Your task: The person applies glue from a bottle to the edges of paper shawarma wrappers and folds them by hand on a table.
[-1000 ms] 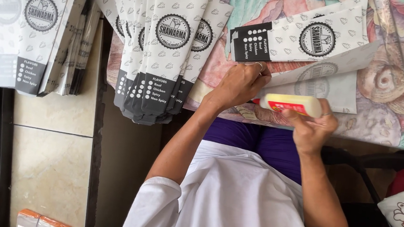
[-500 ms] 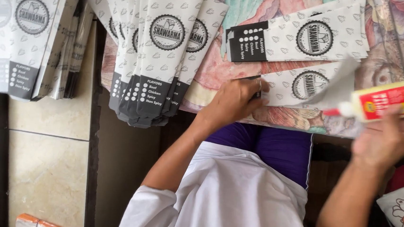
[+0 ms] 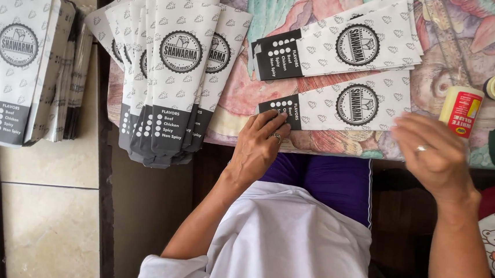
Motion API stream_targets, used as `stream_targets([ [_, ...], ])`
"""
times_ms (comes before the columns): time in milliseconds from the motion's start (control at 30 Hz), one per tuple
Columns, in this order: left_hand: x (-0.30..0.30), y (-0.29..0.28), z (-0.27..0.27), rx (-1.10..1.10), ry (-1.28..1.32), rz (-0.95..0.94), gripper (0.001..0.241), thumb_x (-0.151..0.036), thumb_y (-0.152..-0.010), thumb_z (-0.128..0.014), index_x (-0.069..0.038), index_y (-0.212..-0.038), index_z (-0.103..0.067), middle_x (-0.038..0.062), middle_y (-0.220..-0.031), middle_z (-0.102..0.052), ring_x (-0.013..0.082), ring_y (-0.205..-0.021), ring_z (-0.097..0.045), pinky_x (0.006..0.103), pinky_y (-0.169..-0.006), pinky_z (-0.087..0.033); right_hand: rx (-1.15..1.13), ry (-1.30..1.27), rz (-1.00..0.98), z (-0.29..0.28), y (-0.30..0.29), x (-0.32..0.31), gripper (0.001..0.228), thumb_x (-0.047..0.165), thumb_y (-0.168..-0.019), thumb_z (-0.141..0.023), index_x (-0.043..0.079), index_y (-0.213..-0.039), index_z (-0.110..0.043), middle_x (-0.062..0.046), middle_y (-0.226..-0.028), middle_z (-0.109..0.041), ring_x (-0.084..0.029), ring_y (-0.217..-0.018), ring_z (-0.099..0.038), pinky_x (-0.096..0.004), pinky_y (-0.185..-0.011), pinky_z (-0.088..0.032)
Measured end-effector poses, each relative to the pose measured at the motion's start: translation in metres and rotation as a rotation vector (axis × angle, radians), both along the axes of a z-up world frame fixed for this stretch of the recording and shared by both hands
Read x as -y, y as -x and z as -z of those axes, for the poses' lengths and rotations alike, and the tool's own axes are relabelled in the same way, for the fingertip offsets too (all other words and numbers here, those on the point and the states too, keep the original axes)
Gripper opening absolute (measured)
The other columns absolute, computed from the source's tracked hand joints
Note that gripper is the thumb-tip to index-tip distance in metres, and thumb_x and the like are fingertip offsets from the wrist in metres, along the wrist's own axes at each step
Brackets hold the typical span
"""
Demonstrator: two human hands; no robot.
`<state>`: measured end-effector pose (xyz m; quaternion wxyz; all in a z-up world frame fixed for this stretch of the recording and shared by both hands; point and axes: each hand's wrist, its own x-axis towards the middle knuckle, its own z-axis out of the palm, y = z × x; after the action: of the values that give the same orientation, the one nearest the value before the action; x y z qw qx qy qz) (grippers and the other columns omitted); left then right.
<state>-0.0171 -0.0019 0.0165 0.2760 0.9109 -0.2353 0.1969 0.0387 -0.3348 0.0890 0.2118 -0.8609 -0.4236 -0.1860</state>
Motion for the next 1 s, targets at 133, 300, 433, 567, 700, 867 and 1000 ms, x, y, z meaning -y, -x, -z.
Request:
stream_targets([
  [133, 0.001, 0.000, 0.003, 0.009, -0.001, -0.014, 0.016, 0.008, -0.095, -0.064, 0.005, -0.108, -0.074, 0.022, -0.125, -0.070, 0.0410, -0.117, -0.062, 0.0487, -0.087, -0.056, -0.008, 0.019, -0.053, 0.015, -0.007, 0.002, 0.009, -0.021, -0.091, -0.081, -0.013, -0.092, -0.078, -0.025, -0.108, -0.077, -0.041, -0.105, -0.075, -0.049, -0.098, -0.064],
  [300, 0.002, 0.002, 0.006, -0.016, 0.009, -0.031, 0.016, 0.004, -0.098, -0.061, 0.004, -0.109, -0.073, 0.019, -0.127, -0.069, 0.0395, -0.118, -0.062, 0.0488, -0.088, -0.055, 0.024, 0.026, -0.027, 0.018, -0.007, 0.001, 0.010, -0.021, -0.091, -0.083, -0.014, -0.096, -0.079, -0.025, -0.105, -0.078, -0.039, -0.103, -0.076, -0.046, -0.096, -0.064],
  [433, 0.004, 0.003, 0.006, -0.015, 0.014, -0.055, 0.015, 0.006, -0.097, -0.064, 0.002, -0.108, -0.072, 0.017, -0.128, -0.069, 0.0388, -0.119, -0.062, 0.0477, -0.086, -0.054, 0.035, 0.012, -0.028, 0.019, -0.007, 0.000, 0.010, -0.022, -0.092, -0.082, -0.013, -0.095, -0.079, -0.025, -0.105, -0.078, -0.038, -0.102, -0.076, -0.045, -0.094, -0.064],
  [567, 0.004, 0.003, 0.005, 0.003, 0.025, -0.074, 0.013, 0.004, -0.100, -0.062, 0.000, -0.106, -0.073, 0.014, -0.127, -0.070, 0.0358, -0.118, -0.063, 0.0448, -0.086, -0.053, 0.034, 0.010, -0.017, 0.022, -0.006, 0.001, 0.013, -0.024, -0.092, -0.082, -0.013, -0.097, -0.079, -0.025, -0.105, -0.078, -0.038, -0.104, -0.076, -0.045, -0.096, -0.063],
  [700, 0.005, 0.002, 0.002, 0.026, 0.036, -0.080, 0.012, 0.004, -0.101, -0.062, 0.000, -0.105, -0.072, 0.015, -0.126, -0.070, 0.0364, -0.116, -0.064, 0.0455, -0.088, -0.054, -0.041, -0.007, 0.013, 0.019, -0.004, -0.001, 0.014, -0.025, -0.093, -0.078, -0.013, -0.098, -0.078, -0.025, -0.105, -0.077, -0.041, -0.103, -0.075, -0.048, -0.096, -0.063],
  [867, 0.000, 0.003, 0.001, -0.028, -0.041, -0.055, 0.023, 0.001, -0.100, -0.063, -0.007, -0.121, -0.069, 0.014, -0.130, -0.067, 0.0340, -0.119, -0.063, 0.0445, -0.092, -0.050, -0.036, -0.008, -0.004, 0.024, -0.008, -0.001, 0.015, -0.028, -0.091, -0.077, -0.013, -0.094, -0.078, -0.025, -0.101, -0.076, -0.041, -0.099, -0.074, -0.048, -0.092, -0.062],
  [1000, 0.000, 0.008, -0.007, -0.107, -0.169, 0.002, 0.040, -0.009, -0.102, -0.063, -0.022, -0.139, -0.065, 0.015, -0.135, -0.055, 0.0383, -0.126, -0.056, 0.0506, -0.100, -0.044, -0.128, 0.008, 0.023, 0.019, -0.009, 0.001, 0.013, -0.023, -0.091, -0.077, -0.010, -0.092, -0.076, -0.022, -0.104, -0.074, -0.038, -0.101, -0.072, -0.047, -0.094, -0.060],
])
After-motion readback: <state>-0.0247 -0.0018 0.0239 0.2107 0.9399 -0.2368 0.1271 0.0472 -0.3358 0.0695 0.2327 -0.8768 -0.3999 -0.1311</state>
